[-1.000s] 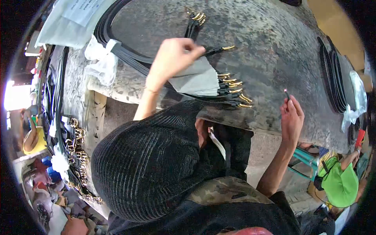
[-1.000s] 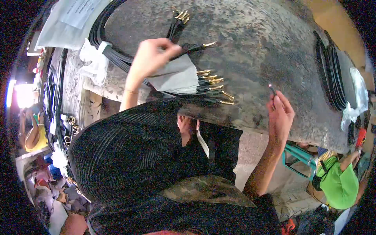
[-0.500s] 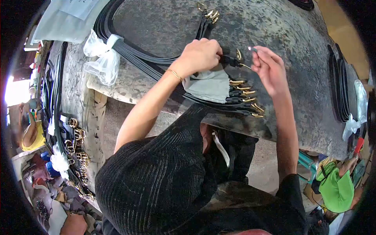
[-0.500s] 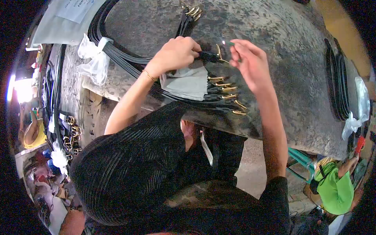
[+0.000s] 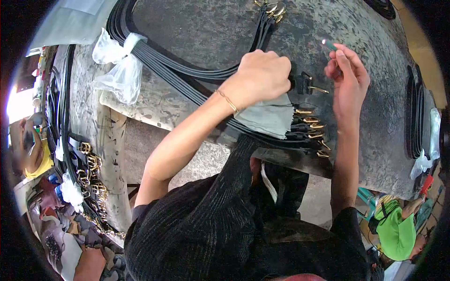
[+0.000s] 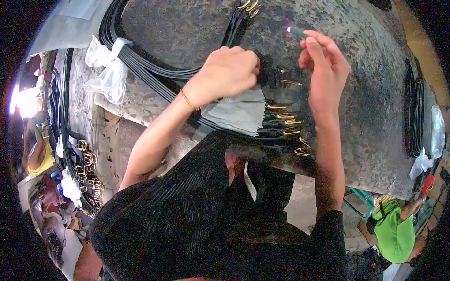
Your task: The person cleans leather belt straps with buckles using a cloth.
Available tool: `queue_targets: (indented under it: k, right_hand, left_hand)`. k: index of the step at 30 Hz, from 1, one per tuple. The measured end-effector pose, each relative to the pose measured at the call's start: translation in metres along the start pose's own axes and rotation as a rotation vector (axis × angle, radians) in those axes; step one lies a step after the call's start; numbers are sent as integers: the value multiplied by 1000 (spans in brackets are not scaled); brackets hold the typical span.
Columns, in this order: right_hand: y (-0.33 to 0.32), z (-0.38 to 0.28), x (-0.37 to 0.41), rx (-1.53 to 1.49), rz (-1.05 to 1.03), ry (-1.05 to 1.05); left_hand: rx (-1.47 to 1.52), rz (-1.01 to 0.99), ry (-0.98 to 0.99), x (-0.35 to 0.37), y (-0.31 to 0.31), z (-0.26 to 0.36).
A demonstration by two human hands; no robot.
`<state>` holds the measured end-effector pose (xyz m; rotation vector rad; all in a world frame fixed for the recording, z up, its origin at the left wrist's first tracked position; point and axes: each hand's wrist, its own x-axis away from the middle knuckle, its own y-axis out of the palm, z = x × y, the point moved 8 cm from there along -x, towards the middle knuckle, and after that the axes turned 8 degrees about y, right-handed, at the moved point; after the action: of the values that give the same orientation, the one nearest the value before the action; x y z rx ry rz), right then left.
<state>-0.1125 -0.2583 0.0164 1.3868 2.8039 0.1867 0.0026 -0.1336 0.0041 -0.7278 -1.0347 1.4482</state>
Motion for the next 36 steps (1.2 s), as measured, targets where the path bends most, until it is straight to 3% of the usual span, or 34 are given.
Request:
queue_targets:
  k: [1, 5, 7, 10, 12, 14, 24, 26, 27, 28, 30, 36]
  right_hand:
    - [1, -1, -1, 0, 1, -2]
    - [11, 6, 1, -215, -46, 63]
    - [15, 13, -6, -283, -90, 88]
    - [9, 36, -25, -91, -50, 91]
    - [17, 54, -28, 29, -209, 165]
    - [16, 51, -25, 50, -240, 179]
    - [-15, 15, -24, 274, -51, 200]
    - [-38, 0, -26, 116, 68, 73]
    - [-31, 2, -19, -218, 8, 120]
    - [-25, 4, -13, -216, 11, 118]
    - [-6, 32, -1, -430, -73, 326]
    - [-18, 77, 12, -503, -15, 337]
  left_hand:
    - [4, 129, 13, 3, -5, 3]
    - [16, 248, -36, 5, 2, 0]
    - [22, 383, 28, 10, -4, 3]
    - [75, 405, 57, 12, -1, 0]
    - [87, 438, 70, 15, 1, 1]
    - [101, 468, 77, 17, 0, 1]
    - [80, 554, 130, 23, 0, 9]
    - [63, 574, 139, 23, -1, 11]
    - [56, 531, 172, 21, 2, 15]
    - [49, 487, 208, 18, 5, 19]
    - [118, 462, 215, 13, 9, 14]
    - [210, 467, 166, 14, 7, 19]
